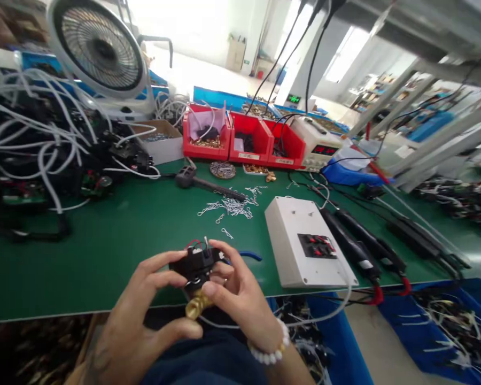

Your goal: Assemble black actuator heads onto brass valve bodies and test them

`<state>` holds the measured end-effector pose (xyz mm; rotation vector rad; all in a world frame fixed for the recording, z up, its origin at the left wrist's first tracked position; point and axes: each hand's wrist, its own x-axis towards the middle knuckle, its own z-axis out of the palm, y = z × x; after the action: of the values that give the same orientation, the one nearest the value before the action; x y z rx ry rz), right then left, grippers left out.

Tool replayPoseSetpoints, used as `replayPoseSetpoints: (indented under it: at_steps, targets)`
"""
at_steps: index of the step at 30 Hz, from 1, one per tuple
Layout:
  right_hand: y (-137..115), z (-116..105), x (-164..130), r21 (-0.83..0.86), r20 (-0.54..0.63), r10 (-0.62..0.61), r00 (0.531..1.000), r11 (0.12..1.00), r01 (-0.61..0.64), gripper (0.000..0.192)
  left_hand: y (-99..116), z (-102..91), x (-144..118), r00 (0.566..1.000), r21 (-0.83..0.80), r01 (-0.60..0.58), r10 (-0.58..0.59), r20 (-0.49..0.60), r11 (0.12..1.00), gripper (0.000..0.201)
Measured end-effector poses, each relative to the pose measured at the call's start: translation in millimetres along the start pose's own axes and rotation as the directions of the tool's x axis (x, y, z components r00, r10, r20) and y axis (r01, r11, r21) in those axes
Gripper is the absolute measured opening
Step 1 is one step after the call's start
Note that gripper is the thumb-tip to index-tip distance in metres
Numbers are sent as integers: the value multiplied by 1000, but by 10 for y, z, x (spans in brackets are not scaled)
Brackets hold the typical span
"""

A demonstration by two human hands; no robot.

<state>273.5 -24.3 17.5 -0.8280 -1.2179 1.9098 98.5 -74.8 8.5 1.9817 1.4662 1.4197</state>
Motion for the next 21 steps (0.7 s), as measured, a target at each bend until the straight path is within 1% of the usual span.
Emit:
replayPoseSetpoints:
  at_steps: [2,4,6,9,13,16,17,18,19,20,21]
  targets:
    - [-16,5,-19,8,-33,-21,999,1000,21,57,38,-17,23,1000,-49,-4,4,-2,999,18]
    - [-20,25,-38,0,-75,-32,997,999,32,56,64,-12,38,1000,-56,-15,14,-22,998,3]
    - [-11,59,-50,-16,-105,-47,993,999,46,56,80,4,51,998,-48,-32,29,-63,998,10]
    - [9,125,-62,-14,-120,-92,988,996,90,52,102,21,64,992,-47,-54,48,-118,997,13]
    - [-12,203,-90,18,-143,-117,983,992,121,45,156,20,44,988,-41,-46,40,-147,998,14]
    - [-35,236,-109,20,-144,-135,980,990,140,45,201,47,-8,987,-96,-34,18,-162,995,17]
    - [-32,244,-113,20,-140,-142,980,989,146,46,207,62,-24,983,-139,-5,-21,-183,990,18]
    - [-23,251,-118,18,-139,-146,980,989,150,46,206,76,-36,976,-205,42,-85,-203,978,20]
    - [-12,253,-122,12,-141,-155,978,987,158,46,195,87,-39,965,-297,105,-170,-201,949,25]
    - [-5,247,-125,-10,-143,-166,976,986,166,46,177,95,-34,952,-408,188,-268,-149,893,31]
    - [-9,228,-126,-61,-138,-176,975,984,169,47,150,99,-19,933,-520,286,-357,-39,805,40]
